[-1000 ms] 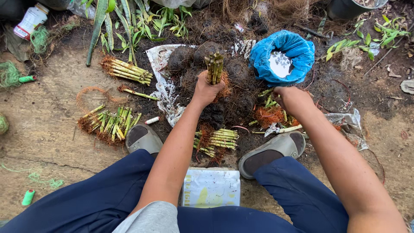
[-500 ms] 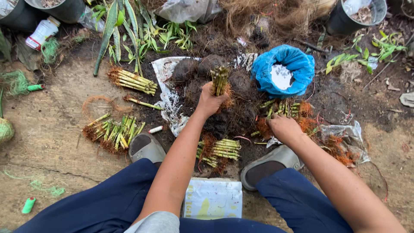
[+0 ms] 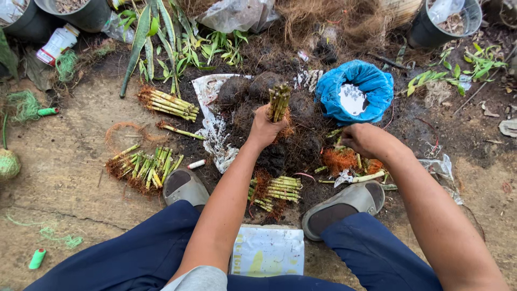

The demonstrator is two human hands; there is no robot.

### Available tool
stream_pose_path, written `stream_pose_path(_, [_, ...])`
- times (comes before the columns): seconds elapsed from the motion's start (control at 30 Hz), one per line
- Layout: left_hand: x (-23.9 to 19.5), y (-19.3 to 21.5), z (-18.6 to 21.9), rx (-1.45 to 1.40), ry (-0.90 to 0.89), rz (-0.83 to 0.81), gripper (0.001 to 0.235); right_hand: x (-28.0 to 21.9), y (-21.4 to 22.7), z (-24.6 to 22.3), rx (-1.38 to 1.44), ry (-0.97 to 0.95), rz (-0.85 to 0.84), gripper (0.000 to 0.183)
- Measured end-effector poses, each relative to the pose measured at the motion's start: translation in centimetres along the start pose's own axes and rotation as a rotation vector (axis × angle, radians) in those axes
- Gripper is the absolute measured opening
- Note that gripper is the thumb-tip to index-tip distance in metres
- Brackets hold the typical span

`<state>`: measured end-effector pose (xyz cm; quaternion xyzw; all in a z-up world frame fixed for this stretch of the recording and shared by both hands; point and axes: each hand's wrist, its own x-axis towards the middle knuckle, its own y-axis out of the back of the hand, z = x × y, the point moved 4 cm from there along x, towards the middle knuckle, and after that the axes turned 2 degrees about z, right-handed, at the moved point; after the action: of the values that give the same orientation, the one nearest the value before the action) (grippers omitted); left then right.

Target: The person sits on the ground and bundles green plant stems by hand, arranging them into neat bunches and securing them with a pink string. The person repeatedly picks up stems, aligns them, and ties them together.

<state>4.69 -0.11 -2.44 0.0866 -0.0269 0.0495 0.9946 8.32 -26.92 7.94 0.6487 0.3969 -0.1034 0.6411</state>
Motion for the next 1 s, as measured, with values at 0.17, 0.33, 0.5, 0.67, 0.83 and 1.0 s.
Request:
stream_pose_path(0.17, [0.0,0.0,1.1,-0.129,0.04,-0.013,0.009,-1.5,3.2,-7.8,0.409,0.448,0.348,0.016])
stream_pose_path(0.33, [-0.2,0.6,2.6,-0.123,-0.079,0.039,0.013,-1.2,1.7,-14.4,0.364,0.662,0.776,0.017])
stream_pose_path(0.5, [0.4,-0.1,2.6,-0.027,-0.192,0.076,0.018,1.1,0.7,-14.0,0.453,0.368,0.871,0.013])
stream_pose_path(0.67, [0.5,-0.3,0.7,0.156,-0.124,0.07,0.015,3.4,-0.8,-13.2,0.832,0.17,0.769,0.034])
stream_pose_path(0.83, [-0.1,-0.4,1.4,0.223,-0.19,0.08,0.015,4.2,-0.6,-14.1,0.847,0.454,0.794,0.037])
stream_pose_path(1.0, [0.1,-0.4,2.0,0.247,-0.089,-0.01,0.014,5.0,-1.4,-13.8,1.063,0.301,0.656,0.034])
